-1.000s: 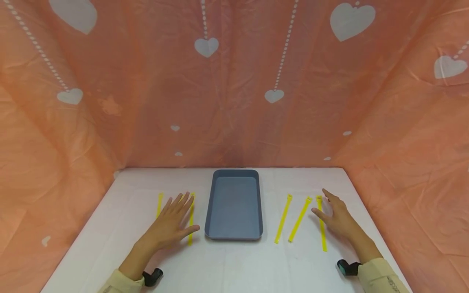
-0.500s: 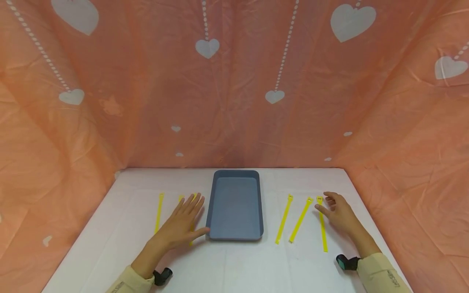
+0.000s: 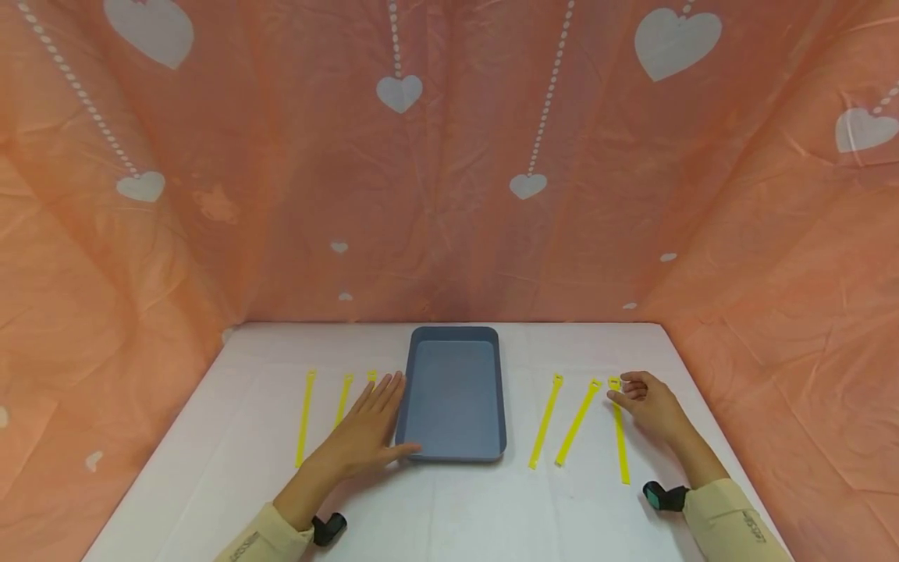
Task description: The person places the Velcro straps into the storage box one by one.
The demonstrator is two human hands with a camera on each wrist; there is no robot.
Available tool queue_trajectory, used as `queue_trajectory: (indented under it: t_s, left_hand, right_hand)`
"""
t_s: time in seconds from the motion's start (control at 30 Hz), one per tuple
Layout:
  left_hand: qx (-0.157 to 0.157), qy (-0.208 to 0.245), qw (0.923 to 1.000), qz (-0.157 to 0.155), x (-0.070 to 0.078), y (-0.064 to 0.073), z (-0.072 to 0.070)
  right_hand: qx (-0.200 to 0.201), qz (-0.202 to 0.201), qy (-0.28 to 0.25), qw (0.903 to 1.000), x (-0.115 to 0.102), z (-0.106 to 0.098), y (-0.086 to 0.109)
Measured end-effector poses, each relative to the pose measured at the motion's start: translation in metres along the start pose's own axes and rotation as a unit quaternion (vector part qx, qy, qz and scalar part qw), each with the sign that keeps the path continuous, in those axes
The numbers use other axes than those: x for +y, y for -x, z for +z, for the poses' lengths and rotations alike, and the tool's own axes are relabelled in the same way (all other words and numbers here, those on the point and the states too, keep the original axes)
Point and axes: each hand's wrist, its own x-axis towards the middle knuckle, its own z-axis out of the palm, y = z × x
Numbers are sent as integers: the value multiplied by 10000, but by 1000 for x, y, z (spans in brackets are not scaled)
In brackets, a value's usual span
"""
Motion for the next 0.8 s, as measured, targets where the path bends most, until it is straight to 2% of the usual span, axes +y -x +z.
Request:
queue_trajectory:
  t_s: [0.17, 0.3, 0.43, 0.53, 0.67, 0.8]
  left_hand:
    - [-53, 281, 9996, -37, 6, -4, 1]
    - [-194, 339, 9992, -113, 8, -7, 4]
    - [-160, 356, 9992, -114, 8, -7, 9]
    - [-110, 458, 9988, -146, 8, -7, 11]
    - [-258, 525, 9977, -329, 9, -7, 11]
    - [-333, 567, 9971, -386, 11, -8, 9]
  right_hand:
    - [-34, 119, -37, 9999, 3, 0, -3]
    - [-10, 188, -89, 9998, 4, 0, -5]
    - [13, 269, -99, 9996, 4, 0, -7]
    - [7, 442, -86, 9990, 4, -1, -9]
    - [-49, 719, -171, 9972, 4, -1, -13]
    - [-71, 849, -208, 9961, 4, 0, -15]
